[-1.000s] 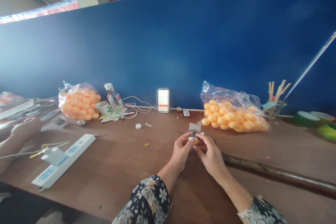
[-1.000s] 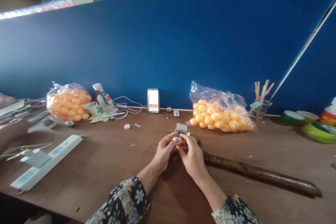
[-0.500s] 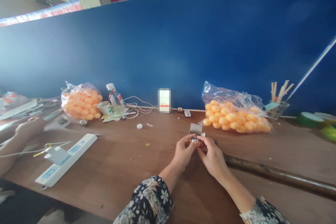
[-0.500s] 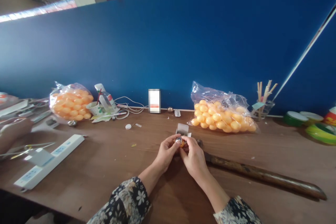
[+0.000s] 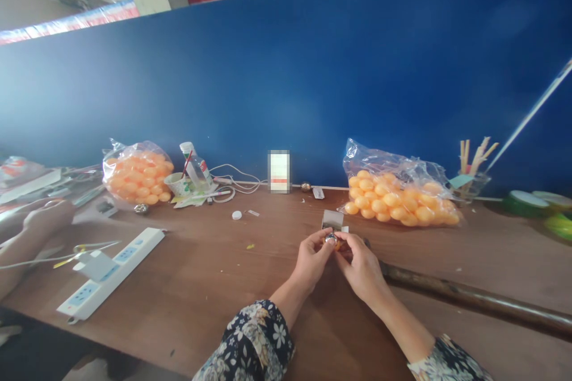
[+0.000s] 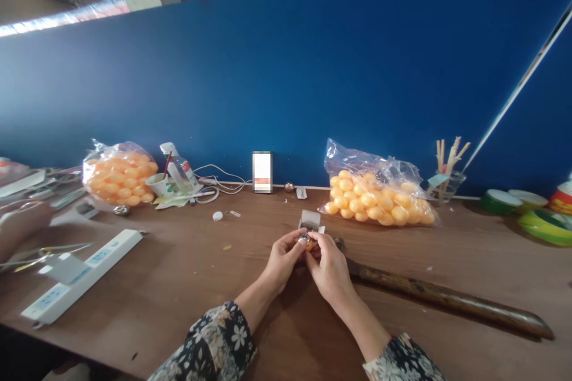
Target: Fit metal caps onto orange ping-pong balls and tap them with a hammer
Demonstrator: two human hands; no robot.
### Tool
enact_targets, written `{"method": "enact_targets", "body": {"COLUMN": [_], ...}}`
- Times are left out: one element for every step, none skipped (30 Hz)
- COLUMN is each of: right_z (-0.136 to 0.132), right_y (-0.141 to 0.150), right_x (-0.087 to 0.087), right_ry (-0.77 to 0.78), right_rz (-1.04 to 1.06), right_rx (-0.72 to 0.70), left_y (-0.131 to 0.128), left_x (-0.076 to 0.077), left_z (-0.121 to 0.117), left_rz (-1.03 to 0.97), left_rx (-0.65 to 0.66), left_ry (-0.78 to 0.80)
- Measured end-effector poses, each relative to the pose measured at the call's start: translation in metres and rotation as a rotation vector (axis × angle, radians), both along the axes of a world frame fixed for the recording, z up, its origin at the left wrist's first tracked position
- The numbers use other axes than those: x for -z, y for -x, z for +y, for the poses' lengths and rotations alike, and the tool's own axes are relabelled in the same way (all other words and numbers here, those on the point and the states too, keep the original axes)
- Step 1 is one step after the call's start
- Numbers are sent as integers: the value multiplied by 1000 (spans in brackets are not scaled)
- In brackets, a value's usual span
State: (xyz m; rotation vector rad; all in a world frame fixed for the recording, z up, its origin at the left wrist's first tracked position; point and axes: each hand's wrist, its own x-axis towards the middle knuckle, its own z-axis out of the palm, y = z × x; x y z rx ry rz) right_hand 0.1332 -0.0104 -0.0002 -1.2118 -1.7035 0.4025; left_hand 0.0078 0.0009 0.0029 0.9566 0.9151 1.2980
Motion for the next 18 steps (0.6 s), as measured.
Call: {"method": "enact_targets", "body": {"right_z": [0,0,0,0,0,0,0,0,0,0,0,0,0,0,0,0,0,0], "right_y": [0,0,0,-1,-1,0,0,0,0,0,0,1,1,1,0,0,0,0], "right_x": [0,0,0,0,0,0,0,0,-1,-1,-1,-1,-1,-1,0,0,1,2], "right_ry": [2,4,6,8,8,5,2,-1,-4,-7,-9,-11,-12,-11,-7,-3,2,6], "right_rz": [-2,-4,-6,-8,-8,-6,-2,1,2,3,2,2,3,5,8,9,10,10], "right_rx": [0,1,4,6,7,7,6,6,7,9,11,13,15,13,11,10,10,9], "left_y": [0,0,0,0,0,0,0,0,0,0,0,0,0,0,0,0,0,0], "left_x": [0,0,1,1,2,3,4,5,5,5,5,5,4,4,4,3,3,3], "left_z": [0,0,0,0,1,1,1,2,2,2,2,1,1,1,1,0,0,0], "left_rz": [2,3,5,6,6,6,6,7,8,8,7,5,2,-1,-3,-4,-7,-14], "left_rx": [0,0,-1,-1,0,3,6,9,10,10,7,6,2,1,0,0,0,-1], "left_ry": [1,4,5,7,7,6,4,1,-2,-5,-9,-11,-13,-14,-12,-9,-5,-1]}}
